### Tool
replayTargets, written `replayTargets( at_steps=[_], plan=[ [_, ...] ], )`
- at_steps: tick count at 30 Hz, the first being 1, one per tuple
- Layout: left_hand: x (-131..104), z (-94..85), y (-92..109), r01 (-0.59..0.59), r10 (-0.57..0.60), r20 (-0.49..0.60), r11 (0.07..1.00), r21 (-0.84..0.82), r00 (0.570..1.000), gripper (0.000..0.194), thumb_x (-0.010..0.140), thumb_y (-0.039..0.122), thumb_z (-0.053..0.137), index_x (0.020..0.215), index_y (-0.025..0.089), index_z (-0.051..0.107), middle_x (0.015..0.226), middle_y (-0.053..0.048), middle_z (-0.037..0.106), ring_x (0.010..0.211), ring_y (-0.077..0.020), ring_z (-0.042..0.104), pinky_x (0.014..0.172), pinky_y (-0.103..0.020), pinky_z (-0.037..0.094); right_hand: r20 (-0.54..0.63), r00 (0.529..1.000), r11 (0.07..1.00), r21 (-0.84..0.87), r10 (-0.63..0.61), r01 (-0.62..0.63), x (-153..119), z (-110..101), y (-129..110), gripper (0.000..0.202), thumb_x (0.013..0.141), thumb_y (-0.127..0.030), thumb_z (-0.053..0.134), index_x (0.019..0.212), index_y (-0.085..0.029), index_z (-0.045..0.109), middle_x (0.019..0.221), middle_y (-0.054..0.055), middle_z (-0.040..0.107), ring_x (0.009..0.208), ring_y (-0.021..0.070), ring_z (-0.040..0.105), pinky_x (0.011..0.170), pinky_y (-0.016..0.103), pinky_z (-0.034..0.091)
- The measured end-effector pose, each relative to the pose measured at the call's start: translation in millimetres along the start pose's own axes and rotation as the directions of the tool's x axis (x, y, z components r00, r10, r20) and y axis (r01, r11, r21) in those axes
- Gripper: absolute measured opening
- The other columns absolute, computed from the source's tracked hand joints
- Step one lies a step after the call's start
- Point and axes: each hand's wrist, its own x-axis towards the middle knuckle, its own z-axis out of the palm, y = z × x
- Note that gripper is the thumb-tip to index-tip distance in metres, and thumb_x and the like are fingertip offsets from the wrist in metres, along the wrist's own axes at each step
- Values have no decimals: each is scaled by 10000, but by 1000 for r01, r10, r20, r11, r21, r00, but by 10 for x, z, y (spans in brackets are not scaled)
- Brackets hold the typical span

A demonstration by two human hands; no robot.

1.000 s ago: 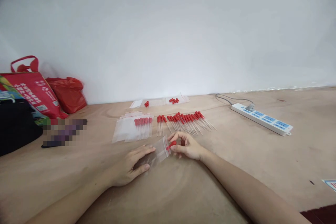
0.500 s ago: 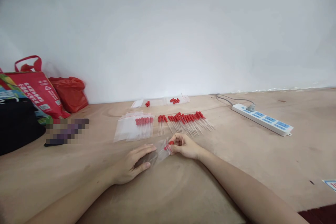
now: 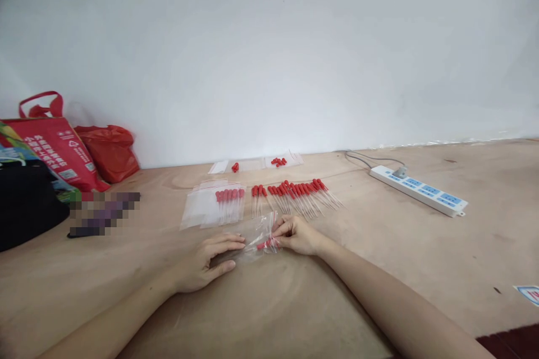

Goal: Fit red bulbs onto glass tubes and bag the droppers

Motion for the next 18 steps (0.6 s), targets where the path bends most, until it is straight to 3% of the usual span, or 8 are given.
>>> replayTargets(
  at_steps=[5,7,9,13,16,18],
  plan=[
    [0,5,-4,-11,11,-1,999,42,1000,331,806,312,506,1120,212,539,1193,-67,528,1110,-218,463,939,-389,369,31,999,997,-70,-18,20,-9,-59,7,195,723,-328,589,684,-160,680,766,38,557,690,111,516,623,226,412],
    [2,2,-2,-24,24,-5,998,50,1000,333,800,327,519,1112,213,545,1174,-68,540,1084,-217,480,920,-382,385,7,999,994,-102,39,-38,8,-144,2,181,733,-293,561,675,-150,654,711,28,577,642,108,521,597,223,411],
    [4,2,0,-41,41,-12,998,54,999,293,818,311,496,1088,216,560,1133,-62,565,1043,-201,505,895,-364,405,-95,988,972,-190,125,-141,66,-228,-9,148,735,-249,535,669,-148,621,665,17,593,598,106,522,561,216,399],
    [1,22,-13,-64,67,-43,996,59,997,250,860,235,410,1037,220,586,1066,-50,594,1003,-172,523,874,-339,421,-373,915,841,-438,151,-317,347,-274,-49,51,716,-171,518,731,-146,560,720,30,620,638,121,547,580,211,387],
    [-4,44,-34,-73,76,-56,995,69,996,260,844,235,435,1064,216,571,1129,-57,561,1084,-187,476,927,-358,386,-406,897,725,-563,177,-398,653,-186,-89,173,736,-183,513,900,-124,513,848,85,625,775,161,573,642,224,396],
    [-5,51,-46,-57,61,-47,996,72,997,289,831,254,457,1102,212,548,1185,-67,528,1136,-202,437,957,-378,362,-392,870,622,-611,300,-490,844,-103,-116,256,767,-197,483,1008,-114,459,940,128,607,867,191,574,670,241,406]
  ],
)
